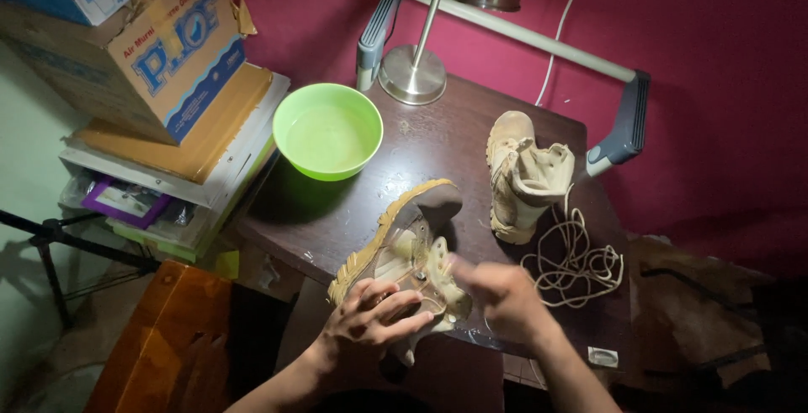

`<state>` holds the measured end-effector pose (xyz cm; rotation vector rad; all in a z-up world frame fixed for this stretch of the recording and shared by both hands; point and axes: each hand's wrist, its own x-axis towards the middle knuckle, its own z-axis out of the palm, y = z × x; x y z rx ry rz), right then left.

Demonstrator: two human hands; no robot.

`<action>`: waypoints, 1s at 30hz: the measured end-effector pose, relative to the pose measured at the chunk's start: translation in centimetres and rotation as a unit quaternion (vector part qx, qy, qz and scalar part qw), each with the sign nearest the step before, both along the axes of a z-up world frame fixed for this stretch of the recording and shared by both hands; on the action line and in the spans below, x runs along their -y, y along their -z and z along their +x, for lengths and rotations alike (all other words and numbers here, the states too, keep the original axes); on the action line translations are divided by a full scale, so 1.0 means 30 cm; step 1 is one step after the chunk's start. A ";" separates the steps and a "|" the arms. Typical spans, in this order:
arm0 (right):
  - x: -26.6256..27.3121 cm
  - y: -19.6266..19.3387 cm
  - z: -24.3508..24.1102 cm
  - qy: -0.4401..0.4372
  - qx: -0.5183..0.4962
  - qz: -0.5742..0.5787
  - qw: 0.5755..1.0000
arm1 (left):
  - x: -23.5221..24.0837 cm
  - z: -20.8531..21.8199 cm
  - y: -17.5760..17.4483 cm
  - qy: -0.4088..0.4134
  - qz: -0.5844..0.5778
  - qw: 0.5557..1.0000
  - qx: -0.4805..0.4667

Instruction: The person scrubs a brown hiking boot with a yellow brush, working on the interior, exterior, and sole. The boot is rotated and repositioned repeatedly to access different areas. A second boot and a green bowl of water are visible on the table.

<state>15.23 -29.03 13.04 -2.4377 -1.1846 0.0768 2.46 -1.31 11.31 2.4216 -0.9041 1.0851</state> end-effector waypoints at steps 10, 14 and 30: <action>0.052 0.000 0.015 0.002 -0.207 0.112 0.972 | -0.023 -0.036 -0.016 -0.031 0.014 0.999 -0.013; 0.081 0.052 0.050 -0.028 -0.203 0.174 0.963 | -0.052 -0.039 -0.056 -0.012 0.016 1.000 -0.010; -0.046 -0.160 -0.118 -0.012 -0.199 0.127 0.972 | -0.066 -0.108 -0.082 -0.083 -0.170 0.978 -0.087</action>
